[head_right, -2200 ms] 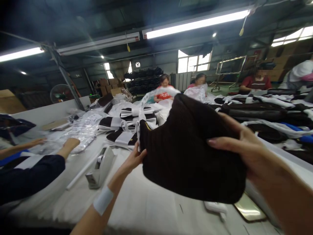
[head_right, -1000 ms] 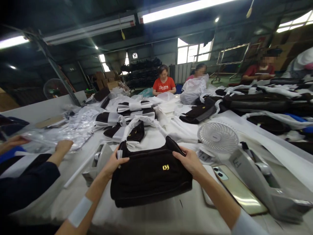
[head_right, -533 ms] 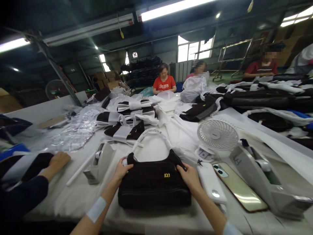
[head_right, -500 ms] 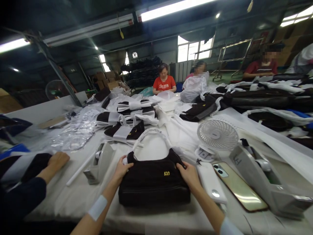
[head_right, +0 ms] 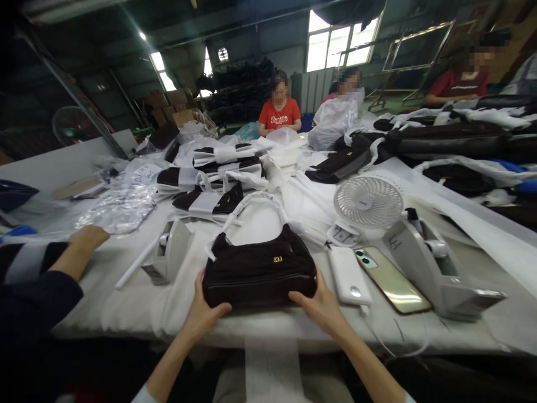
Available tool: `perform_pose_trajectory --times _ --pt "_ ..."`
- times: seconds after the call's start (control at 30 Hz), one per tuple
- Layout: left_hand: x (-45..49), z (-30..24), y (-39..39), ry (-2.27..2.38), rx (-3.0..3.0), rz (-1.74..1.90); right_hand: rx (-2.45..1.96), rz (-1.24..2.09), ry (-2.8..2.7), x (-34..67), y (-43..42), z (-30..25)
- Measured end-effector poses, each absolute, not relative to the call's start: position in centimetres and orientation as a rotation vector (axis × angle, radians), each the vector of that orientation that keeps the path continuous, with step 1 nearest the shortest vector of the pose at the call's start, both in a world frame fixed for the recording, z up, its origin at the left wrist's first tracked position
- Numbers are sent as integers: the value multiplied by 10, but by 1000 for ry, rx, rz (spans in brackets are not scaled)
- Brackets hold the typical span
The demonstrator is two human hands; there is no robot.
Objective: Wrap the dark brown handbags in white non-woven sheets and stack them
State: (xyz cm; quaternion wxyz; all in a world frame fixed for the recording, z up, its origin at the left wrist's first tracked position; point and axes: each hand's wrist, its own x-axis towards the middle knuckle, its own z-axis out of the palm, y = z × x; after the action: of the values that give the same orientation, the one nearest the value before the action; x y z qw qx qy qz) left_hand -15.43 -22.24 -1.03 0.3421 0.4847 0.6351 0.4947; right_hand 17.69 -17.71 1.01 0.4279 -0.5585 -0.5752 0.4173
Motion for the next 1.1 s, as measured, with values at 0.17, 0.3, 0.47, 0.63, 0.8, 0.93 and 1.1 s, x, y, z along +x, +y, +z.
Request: perform_pose_trajectory --times 0.17,0.3,0.47,0.63,0.8,0.93,1.1 --pt "-133 12 -185 1648 1292 1456 -1444 888 -1414 156 -157 14" --pt "-145 -5 -183 1717 1344 1289 -1634 730 -1534 160 -160 -6" --pt "-148 -11 -211 2116 1771 1275 -1664 458 -1599 168 -174 -8" --pt "-133 20 -215 1971 2663 932 -1293 -184 -1977 160 -180 16" --pt "-120 38 -185 1753 2917 456 -1200 -313 -2251 147 -161 24" --pt "-114 18 -173 1647 3020 332 -1073 -427 -2335 145 -146 0" --pt "-118 -9 -173 1629 3093 283 -965 -500 -2388 152 -139 -13"
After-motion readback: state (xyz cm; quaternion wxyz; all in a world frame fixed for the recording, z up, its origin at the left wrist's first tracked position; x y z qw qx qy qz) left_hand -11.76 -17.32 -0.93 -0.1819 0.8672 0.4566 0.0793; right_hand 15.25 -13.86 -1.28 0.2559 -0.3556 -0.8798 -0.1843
